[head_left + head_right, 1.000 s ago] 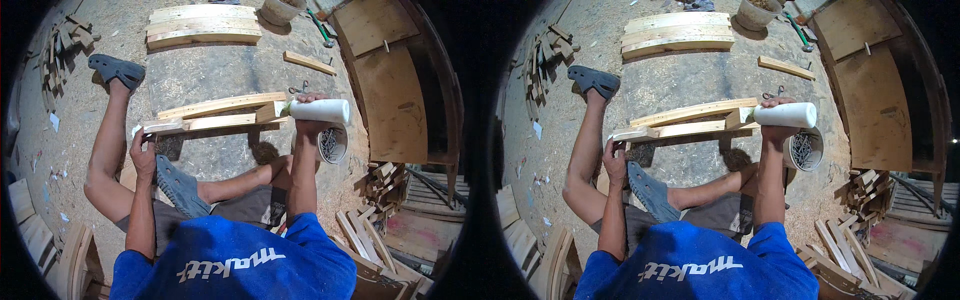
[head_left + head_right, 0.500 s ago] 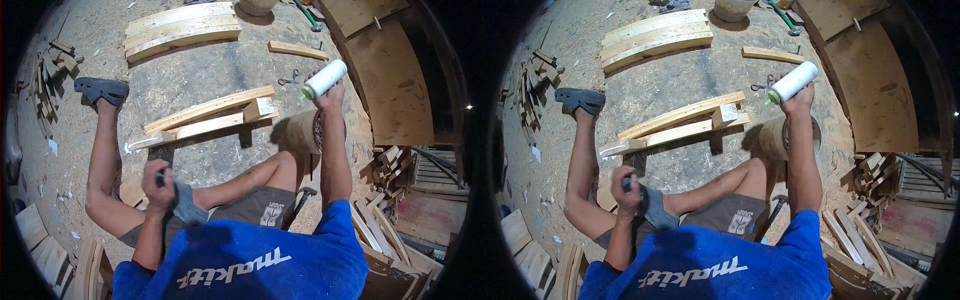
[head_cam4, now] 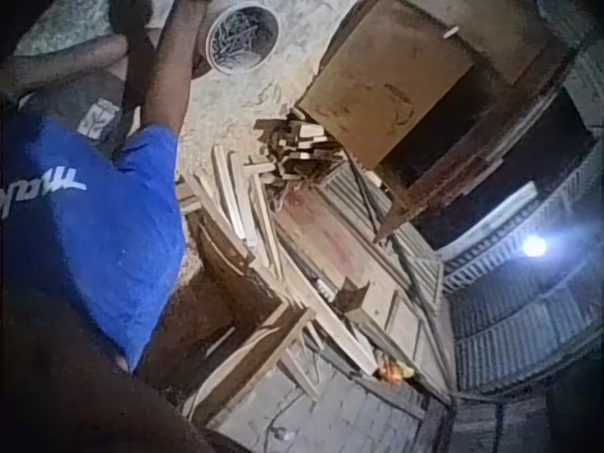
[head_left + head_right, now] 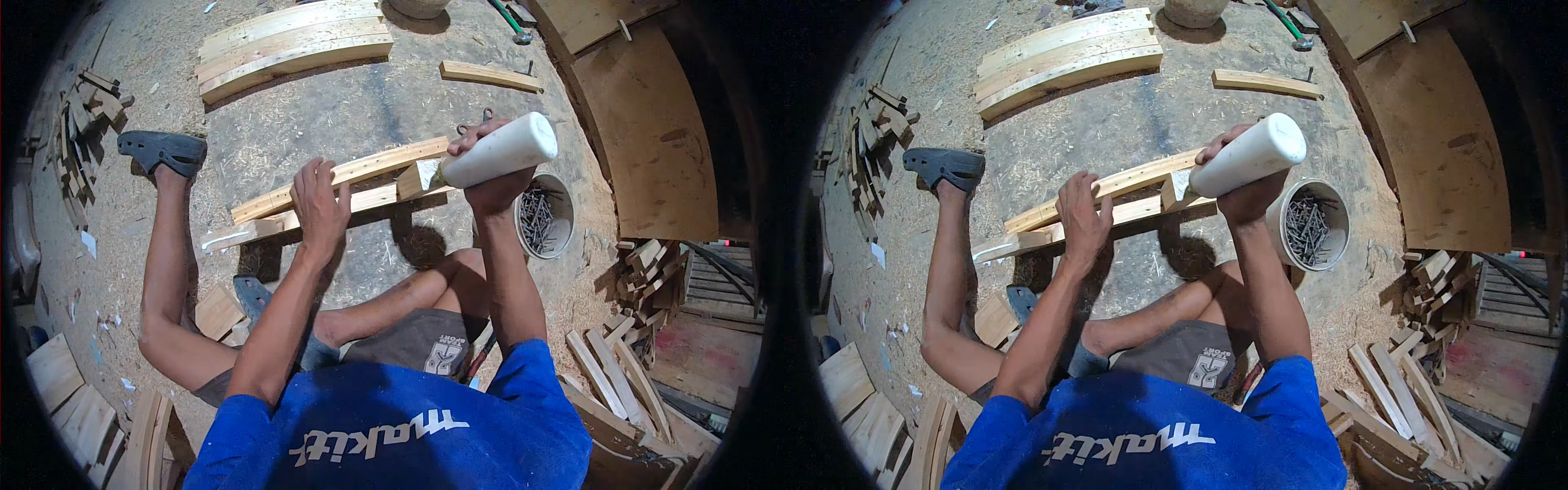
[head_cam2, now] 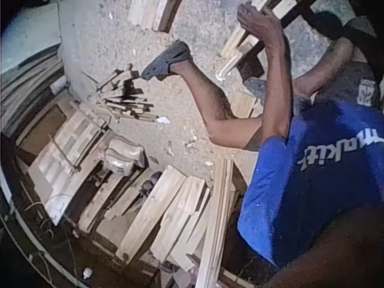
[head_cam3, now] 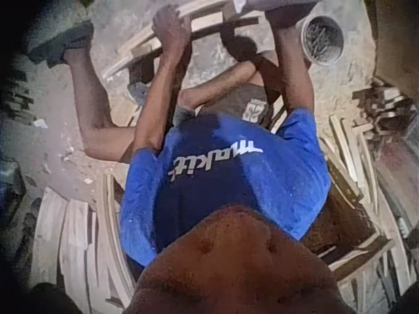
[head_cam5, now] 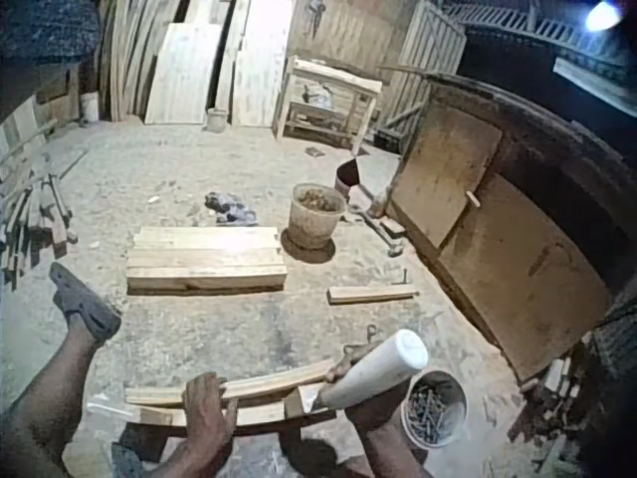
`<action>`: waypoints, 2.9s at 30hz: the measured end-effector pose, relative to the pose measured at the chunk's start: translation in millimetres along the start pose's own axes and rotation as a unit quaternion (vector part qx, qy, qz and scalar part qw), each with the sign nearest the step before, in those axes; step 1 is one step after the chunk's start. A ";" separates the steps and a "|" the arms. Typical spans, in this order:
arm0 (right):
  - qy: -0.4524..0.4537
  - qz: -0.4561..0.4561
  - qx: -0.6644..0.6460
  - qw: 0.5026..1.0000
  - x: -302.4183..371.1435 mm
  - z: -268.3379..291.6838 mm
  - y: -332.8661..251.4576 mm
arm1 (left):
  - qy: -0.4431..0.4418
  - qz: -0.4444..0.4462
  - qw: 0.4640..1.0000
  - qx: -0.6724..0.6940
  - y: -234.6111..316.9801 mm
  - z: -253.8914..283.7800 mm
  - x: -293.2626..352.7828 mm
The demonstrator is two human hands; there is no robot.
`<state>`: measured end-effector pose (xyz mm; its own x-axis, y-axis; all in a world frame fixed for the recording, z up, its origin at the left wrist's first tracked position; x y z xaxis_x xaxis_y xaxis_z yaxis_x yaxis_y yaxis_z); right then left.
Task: Assemble wooden components using glue, nails, and a hammer.
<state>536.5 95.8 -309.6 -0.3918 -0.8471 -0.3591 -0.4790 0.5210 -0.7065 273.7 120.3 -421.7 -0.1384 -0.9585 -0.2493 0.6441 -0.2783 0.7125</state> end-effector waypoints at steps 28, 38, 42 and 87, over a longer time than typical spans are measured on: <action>-0.324 -0.333 0.884 0.045 -72.0 207.0 9.0 | 0.154 0.009 0.988 -0.010 69.5 83.1 -78.7; -0.191 -0.038 0.638 0.745 -97.2 -7.8 -65.1 | 0.188 -0.040 0.978 0.082 164.7 168.8 -70.8; -0.185 0.114 0.220 0.951 -42.4 -135.3 -94.5 | 0.115 -0.044 0.949 0.290 210.8 191.8 -54.6; -0.622 0.090 0.661 0.411 77.4 -191.4 71.7 | 0.244 0.105 0.885 0.382 -138.4 183.3 105.8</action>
<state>321.5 87.6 -271.3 0.7702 -0.6342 0.0683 0.6366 0.7710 -0.0194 32.0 46.1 -426.5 0.3859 -0.9047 -0.1804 -0.1052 -0.2374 0.9657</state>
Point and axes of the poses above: each hand's wrist, its own x-axis away from the middle knuckle, its own z-axis out of the back of the hand, y = z × x, the point moved 7 cm from there along -x, towards the middle knuckle, and after that the axes turned 6 degrees about z, right-handed, at the moved point
